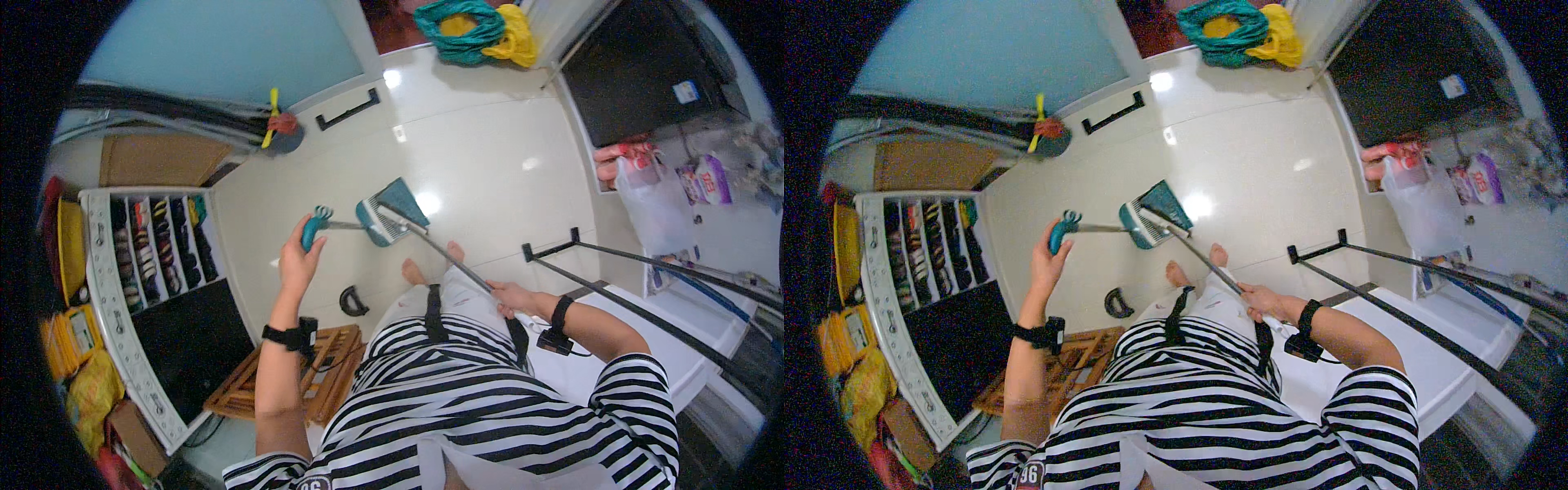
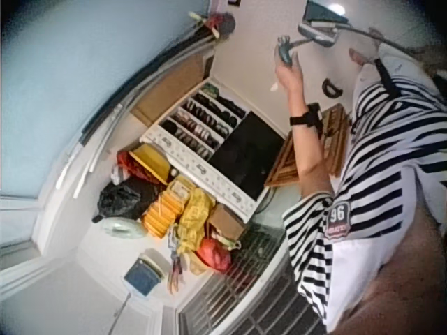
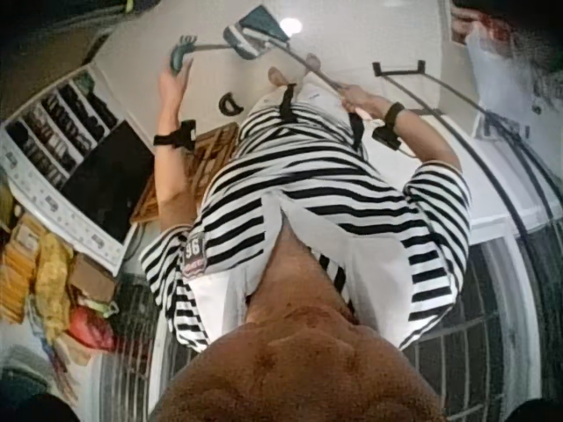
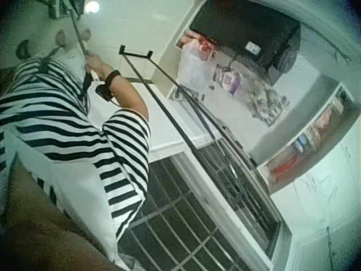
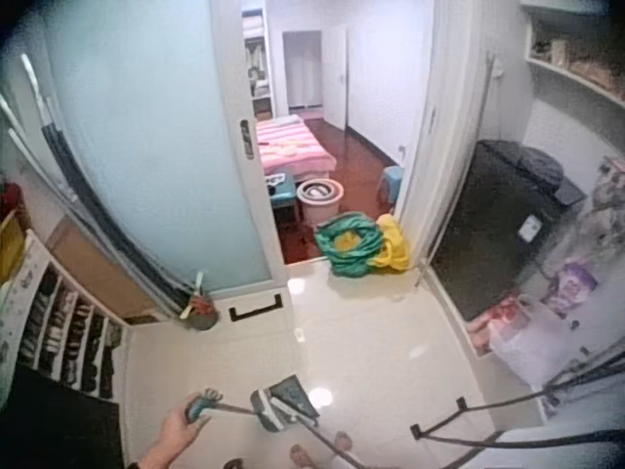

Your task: The person sweeps the floor using a broom and a dustpan, collecting small debris and then emptying the dustpan into a green bag.

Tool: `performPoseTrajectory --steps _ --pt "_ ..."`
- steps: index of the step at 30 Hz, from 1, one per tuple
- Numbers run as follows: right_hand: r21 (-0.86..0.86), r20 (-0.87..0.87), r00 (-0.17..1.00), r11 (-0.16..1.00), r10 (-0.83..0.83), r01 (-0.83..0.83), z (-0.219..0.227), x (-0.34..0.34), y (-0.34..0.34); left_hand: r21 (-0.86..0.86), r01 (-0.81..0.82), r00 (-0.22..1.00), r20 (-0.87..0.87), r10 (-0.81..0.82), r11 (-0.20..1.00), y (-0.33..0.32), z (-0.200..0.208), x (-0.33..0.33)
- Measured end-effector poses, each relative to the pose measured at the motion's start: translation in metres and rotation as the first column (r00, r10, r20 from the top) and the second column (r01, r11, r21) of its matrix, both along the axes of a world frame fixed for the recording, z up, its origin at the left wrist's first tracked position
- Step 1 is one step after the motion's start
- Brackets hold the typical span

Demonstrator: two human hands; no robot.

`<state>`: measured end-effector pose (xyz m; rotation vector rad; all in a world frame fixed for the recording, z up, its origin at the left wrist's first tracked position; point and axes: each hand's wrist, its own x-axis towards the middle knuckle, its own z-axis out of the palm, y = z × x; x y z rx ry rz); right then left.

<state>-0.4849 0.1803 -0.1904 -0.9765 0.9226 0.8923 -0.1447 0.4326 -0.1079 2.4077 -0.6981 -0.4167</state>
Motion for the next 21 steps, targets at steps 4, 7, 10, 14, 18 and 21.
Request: performPoseTrajectory --steps 4,7,10,14,18,21 --pt "-0.125 0.011 0.999 0.991 0.052 -0.050 0.007 -0.025 -0.015 -0.031 -0.040 0.999 -0.028 0.039 0.999 0.010 -0.003 0.000" --pt "-0.212 0.011 0.996 0.973 0.091 -0.087 0.012 -0.042 -0.031 -0.066 -0.099 0.993 -0.069 0.094 0.993 0.016 -0.007 0.001" --pt "-0.286 0.028 0.999 0.958 0.020 -0.011 0.005 -0.057 -0.047 -0.058 -0.154 0.983 -0.105 0.147 0.986 0.021 -0.008 0.001" --pt "-0.392 0.092 0.984 0.903 -0.151 0.175 -0.031 -0.073 -0.090 -0.077 -0.200 0.970 -0.159 0.186 0.977 0.011 0.006 -0.007" --pt "-0.457 0.104 0.933 0.817 -0.345 0.353 -0.060 -0.058 -0.151 0.005 -0.242 0.960 -0.143 0.241 0.970 0.001 0.029 -0.021" --pt "-0.454 0.108 0.861 0.746 -0.498 0.488 -0.105 -0.059 -0.205 0.052 -0.271 0.952 -0.132 0.275 0.961 -0.007 0.039 -0.027"
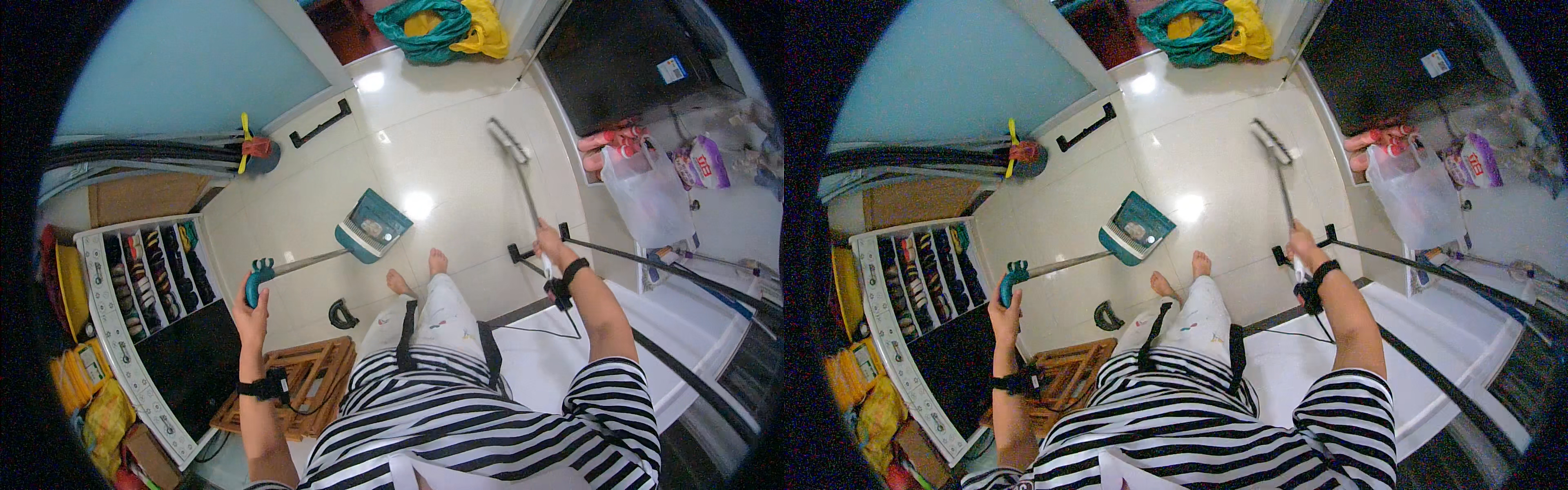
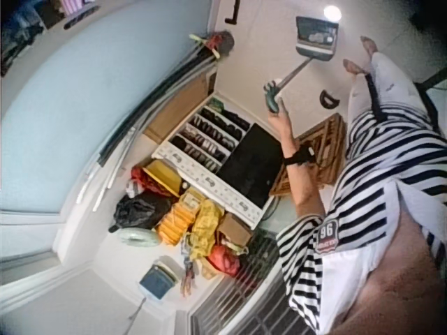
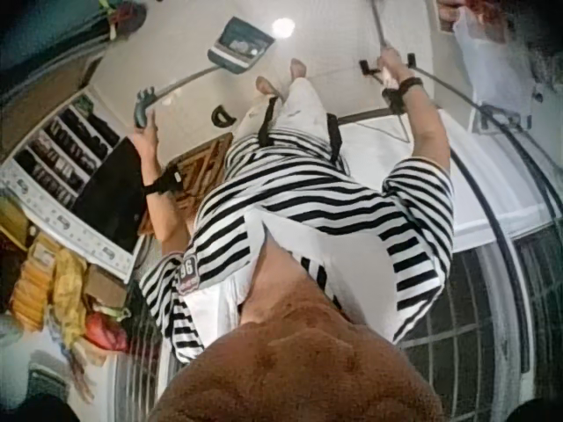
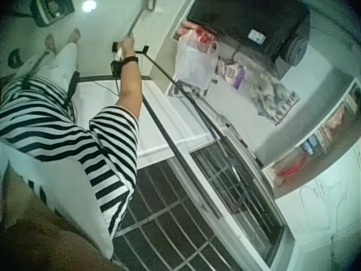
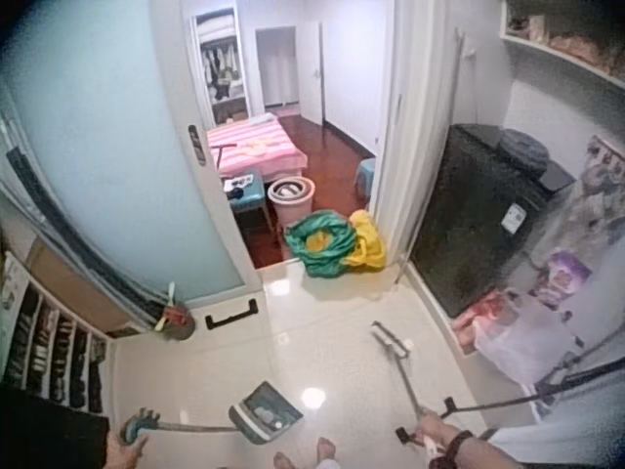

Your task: The person sweeps the floor using a broom and a dustpan, collecting small debris and then emptying the dustpan into a green bag.

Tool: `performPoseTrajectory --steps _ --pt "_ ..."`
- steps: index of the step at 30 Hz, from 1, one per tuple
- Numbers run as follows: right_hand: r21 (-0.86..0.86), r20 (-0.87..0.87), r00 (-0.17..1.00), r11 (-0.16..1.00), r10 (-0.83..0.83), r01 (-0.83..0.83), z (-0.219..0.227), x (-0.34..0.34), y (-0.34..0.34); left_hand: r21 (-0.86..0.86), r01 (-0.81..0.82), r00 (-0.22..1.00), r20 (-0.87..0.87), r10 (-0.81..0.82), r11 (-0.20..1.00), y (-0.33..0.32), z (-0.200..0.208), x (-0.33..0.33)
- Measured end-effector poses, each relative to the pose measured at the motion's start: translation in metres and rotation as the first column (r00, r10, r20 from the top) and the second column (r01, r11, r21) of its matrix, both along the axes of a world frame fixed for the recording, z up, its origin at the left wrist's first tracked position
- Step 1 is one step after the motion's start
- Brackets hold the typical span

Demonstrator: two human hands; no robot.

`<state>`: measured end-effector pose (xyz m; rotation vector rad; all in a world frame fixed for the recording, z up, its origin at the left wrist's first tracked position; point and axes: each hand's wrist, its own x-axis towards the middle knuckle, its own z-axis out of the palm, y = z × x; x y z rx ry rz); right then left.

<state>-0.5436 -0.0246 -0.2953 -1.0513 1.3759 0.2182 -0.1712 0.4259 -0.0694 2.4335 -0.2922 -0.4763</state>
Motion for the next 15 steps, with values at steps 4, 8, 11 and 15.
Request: performPoseTrajectory --steps 4,8,11,15 --pt "0.039 -0.092 0.935 0.937 -0.343 0.348 -0.038 0.018 -0.061 0.043 -0.051 0.998 0.027 0.049 0.998 -0.001 0.007 -0.003" --pt "0.082 -0.102 0.989 0.990 -0.109 0.117 -0.074 0.050 -0.047 0.018 -0.061 0.998 0.014 0.060 0.998 -0.001 0.014 0.001" --pt "0.043 0.018 0.996 0.996 0.083 -0.084 -0.085 0.079 0.000 0.020 -0.070 0.997 0.025 0.069 0.997 0.013 0.008 0.006" --pt "0.034 -0.015 0.924 0.923 0.383 -0.382 -0.068 0.097 0.072 0.039 -0.074 0.997 0.009 0.074 0.996 0.031 -0.005 0.019"
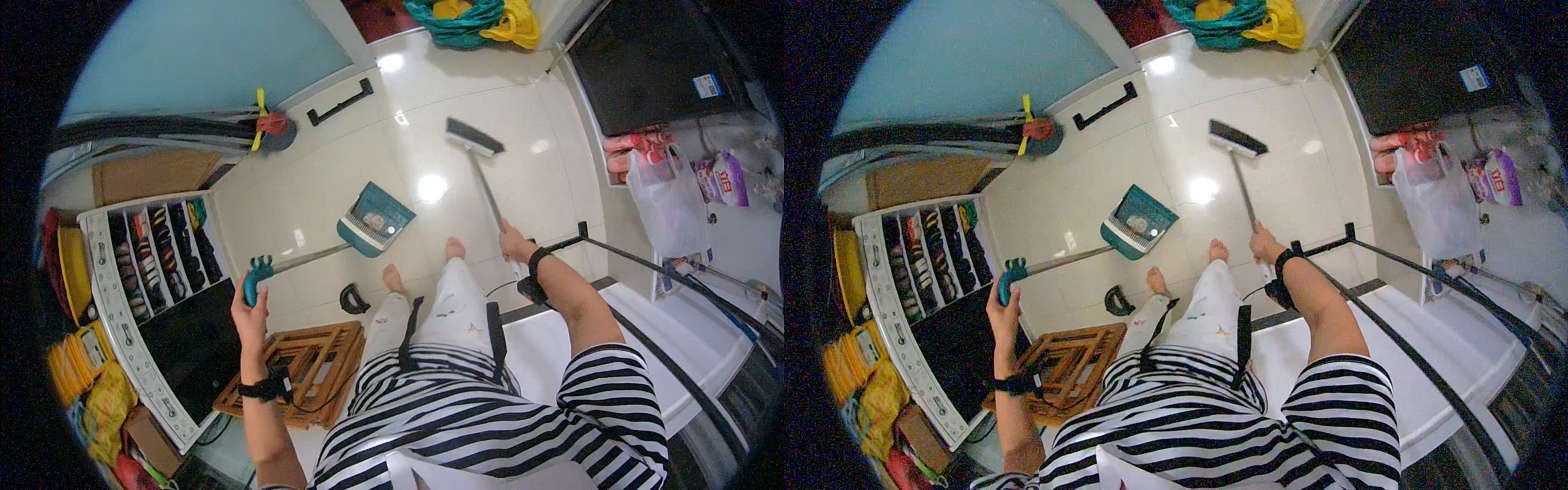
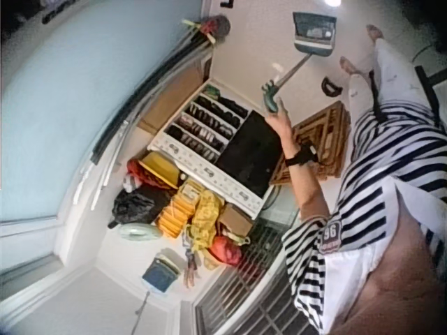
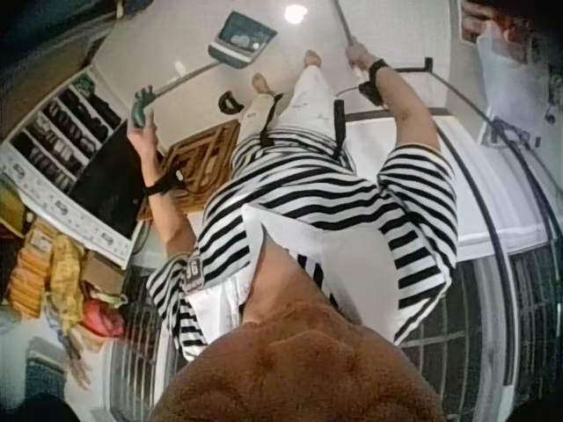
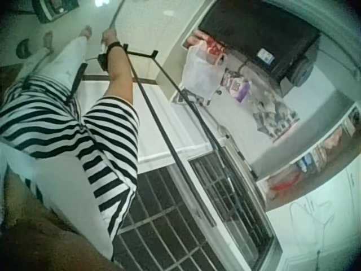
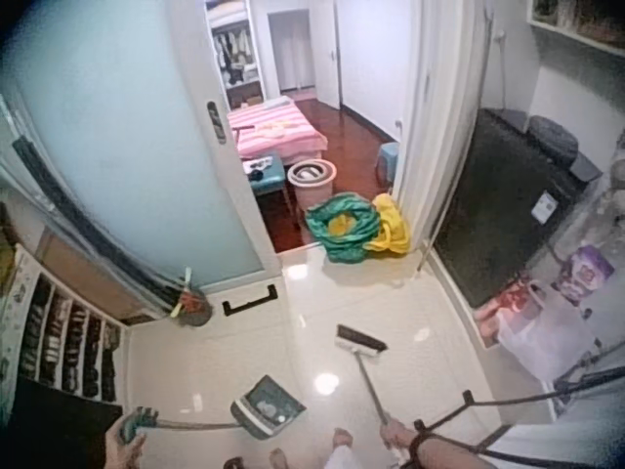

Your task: The person sweeps the floor using a broom and a dustpan, collecting small debris and then emptying the dustpan into a green bag.

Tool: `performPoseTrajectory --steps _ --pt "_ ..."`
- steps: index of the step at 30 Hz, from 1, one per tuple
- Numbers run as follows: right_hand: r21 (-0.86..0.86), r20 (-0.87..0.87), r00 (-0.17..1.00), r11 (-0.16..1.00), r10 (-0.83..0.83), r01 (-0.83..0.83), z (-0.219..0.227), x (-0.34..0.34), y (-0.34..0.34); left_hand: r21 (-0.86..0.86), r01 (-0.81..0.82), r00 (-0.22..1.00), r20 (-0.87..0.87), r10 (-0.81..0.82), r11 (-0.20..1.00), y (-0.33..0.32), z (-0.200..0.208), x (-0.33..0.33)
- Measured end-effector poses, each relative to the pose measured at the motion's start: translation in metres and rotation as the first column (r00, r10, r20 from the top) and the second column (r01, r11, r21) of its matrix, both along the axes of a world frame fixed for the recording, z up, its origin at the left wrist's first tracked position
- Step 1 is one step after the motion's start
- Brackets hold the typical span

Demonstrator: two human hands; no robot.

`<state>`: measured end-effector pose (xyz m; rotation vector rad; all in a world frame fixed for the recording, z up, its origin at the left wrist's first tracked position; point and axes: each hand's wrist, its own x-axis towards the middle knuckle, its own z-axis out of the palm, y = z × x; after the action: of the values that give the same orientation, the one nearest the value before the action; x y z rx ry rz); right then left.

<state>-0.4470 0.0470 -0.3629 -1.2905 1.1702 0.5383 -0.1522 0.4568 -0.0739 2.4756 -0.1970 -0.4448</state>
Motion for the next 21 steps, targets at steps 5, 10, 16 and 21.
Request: performPoseTrajectory --steps 5,10,16,21 --pt "0.020 0.003 0.956 0.956 0.293 -0.293 0.035 0.011 0.108 -0.007 0.062 0.998 0.026 -0.062 0.998 0.028 -0.013 0.020" --pt "0.194 0.064 0.900 0.879 0.431 -0.435 0.090 -0.003 0.157 -0.007 0.147 0.987 0.059 -0.147 0.989 0.044 -0.021 0.035" --pt "-0.018 -0.030 0.913 0.913 0.406 -0.407 0.163 -0.041 0.191 -0.030 0.237 0.971 0.037 -0.235 0.971 0.074 -0.026 0.045" --pt "0.026 -0.098 0.993 0.998 0.060 -0.058 0.165 -0.070 0.215 -0.026 0.302 0.951 0.074 -0.300 0.953 0.104 -0.028 0.060"
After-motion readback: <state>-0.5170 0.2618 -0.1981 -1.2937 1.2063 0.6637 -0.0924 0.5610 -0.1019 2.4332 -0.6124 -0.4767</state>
